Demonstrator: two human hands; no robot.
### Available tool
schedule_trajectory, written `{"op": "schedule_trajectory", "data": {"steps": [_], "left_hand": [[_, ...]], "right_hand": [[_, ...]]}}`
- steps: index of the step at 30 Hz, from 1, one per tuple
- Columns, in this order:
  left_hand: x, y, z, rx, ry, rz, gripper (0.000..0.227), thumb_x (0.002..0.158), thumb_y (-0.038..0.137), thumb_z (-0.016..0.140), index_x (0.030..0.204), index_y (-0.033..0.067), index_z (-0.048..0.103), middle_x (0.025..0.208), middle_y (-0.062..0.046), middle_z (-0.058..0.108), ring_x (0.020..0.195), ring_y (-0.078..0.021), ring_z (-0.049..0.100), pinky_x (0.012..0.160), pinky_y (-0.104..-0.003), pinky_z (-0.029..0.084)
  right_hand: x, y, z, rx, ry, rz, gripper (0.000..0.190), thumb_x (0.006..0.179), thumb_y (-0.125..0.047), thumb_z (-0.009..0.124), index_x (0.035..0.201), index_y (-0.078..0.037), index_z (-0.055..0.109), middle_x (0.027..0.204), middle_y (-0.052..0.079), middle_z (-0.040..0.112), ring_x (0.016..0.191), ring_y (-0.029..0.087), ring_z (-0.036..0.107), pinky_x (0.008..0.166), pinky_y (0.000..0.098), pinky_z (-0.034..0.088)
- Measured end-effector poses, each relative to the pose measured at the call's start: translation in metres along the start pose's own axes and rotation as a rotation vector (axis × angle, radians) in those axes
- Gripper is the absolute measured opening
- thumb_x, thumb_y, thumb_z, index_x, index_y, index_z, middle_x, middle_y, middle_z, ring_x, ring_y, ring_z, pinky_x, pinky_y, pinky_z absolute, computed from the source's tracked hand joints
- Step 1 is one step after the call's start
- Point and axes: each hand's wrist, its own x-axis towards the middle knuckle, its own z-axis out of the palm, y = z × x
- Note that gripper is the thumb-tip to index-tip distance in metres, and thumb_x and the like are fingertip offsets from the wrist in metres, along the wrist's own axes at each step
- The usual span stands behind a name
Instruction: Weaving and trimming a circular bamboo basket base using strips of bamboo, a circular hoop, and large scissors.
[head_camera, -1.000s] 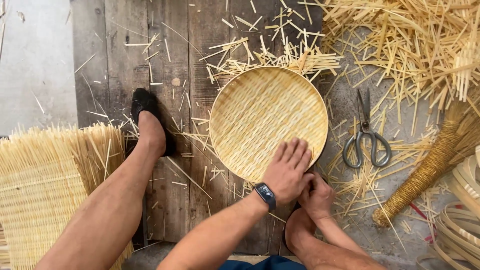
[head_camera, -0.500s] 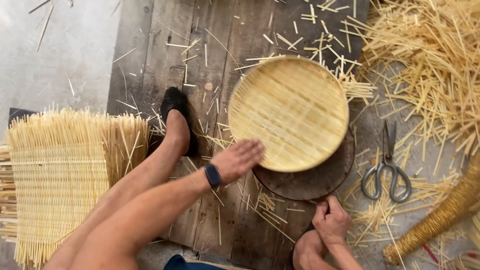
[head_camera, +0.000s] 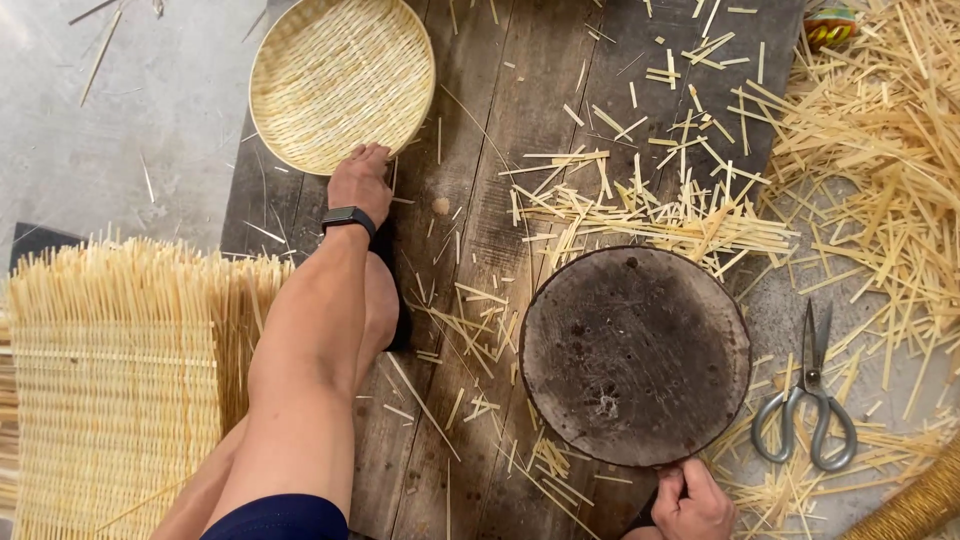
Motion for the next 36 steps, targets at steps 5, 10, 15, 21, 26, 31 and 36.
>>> {"op": "schedule_trajectory", "data": {"steps": [5, 10, 15, 21, 26, 31, 36], "left_hand": [[0.008, -0.029, 0.021, 0.054, -0.004, 0.048, 0.043, 0.096, 0.0, 0.057, 0.138, 0.0064, 0.061, 0.146, -0.014, 0.06, 0.141, -0.0332, 0.048, 0.119, -0.044, 0.034], [-0.025, -0.024, -0.069, 0.097, -0.028, 0.06, 0.067, 0.092, 0.022, 0.067, 0.149, -0.002, 0.042, 0.155, -0.022, 0.043, 0.144, -0.0379, 0.035, 0.118, -0.05, 0.028], [-0.145, -0.008, -0.21, 0.273, -0.137, 0.101, 0.095, 0.083, 0.044, 0.073, 0.153, -0.0047, 0.033, 0.158, -0.027, 0.04, 0.149, -0.0392, 0.036, 0.122, -0.048, 0.027], [-0.299, -0.077, -0.194, 0.229, -0.482, -0.699, 0.116, 0.063, 0.059, 0.093, 0.137, -0.0125, 0.038, 0.141, -0.034, 0.047, 0.126, -0.0461, 0.053, 0.104, -0.05, 0.048], [-0.348, -0.129, -0.173, 0.157, -0.299, -0.563, 0.077, 0.07, 0.055, 0.083, 0.114, -0.0042, 0.06, 0.122, -0.028, 0.066, 0.108, -0.0424, 0.067, 0.094, -0.052, 0.054], [-0.346, -0.138, -0.205, 0.184, -0.436, -0.526, 0.065, 0.078, 0.052, 0.079, 0.109, -0.0039, 0.066, 0.124, -0.023, 0.072, 0.113, -0.04, 0.068, 0.099, -0.047, 0.055], [-0.306, -0.085, -0.213, -0.314, -0.329, -0.737, 0.08, 0.088, 0.05, 0.066, 0.145, -0.0008, 0.043, 0.143, -0.02, 0.056, 0.129, -0.0264, 0.054, 0.106, -0.039, 0.039]], "right_hand": [[0.005, 0.006, 0.0, -0.012, -0.105, 0.014, 0.016, 0.084, -0.01, 0.06, 0.095, -0.011, 0.073, 0.077, 0.008, 0.074, 0.064, 0.024, 0.073, 0.064, 0.0403, 0.057], [0.021, 0.055, 0.003, 0.365, -0.365, 0.102, 0.011, 0.086, -0.007, 0.06, 0.08, -0.003, 0.067, 0.083, 0.015, 0.075, 0.074, 0.023, 0.078, 0.071, 0.0348, 0.063], [0.035, 0.028, 0.0, 1.004, -0.508, 0.578, 0.036, 0.107, -0.027, 0.055, 0.102, 0.009, 0.053, 0.092, 0.031, 0.069, 0.07, 0.03, 0.065, 0.054, 0.0401, 0.05], [0.014, -0.026, 0.008, 1.2, -0.728, 0.598, 0.04, 0.1, -0.031, 0.057, 0.105, 0.008, 0.056, 0.093, 0.024, 0.072, 0.076, 0.029, 0.072, 0.06, 0.0376, 0.057], [0.009, -0.006, 0.007, 0.895, -0.912, 0.369, 0.042, 0.1, -0.029, 0.056, 0.127, 0.002, 0.066, 0.092, 0.017, 0.075, 0.075, 0.021, 0.069, 0.063, 0.0318, 0.055], [0.005, -0.008, -0.01, 0.959, -0.844, 0.316, 0.039, 0.1, -0.024, 0.057, 0.127, 0.002, 0.064, 0.093, 0.015, 0.075, 0.077, 0.019, 0.07, 0.065, 0.0316, 0.057], [0.005, -0.01, -0.024, 1.031, -0.78, 0.357, 0.036, 0.099, -0.023, 0.058, 0.124, 0.002, 0.064, 0.092, 0.014, 0.073, 0.078, 0.019, 0.069, 0.065, 0.0311, 0.058]]}}
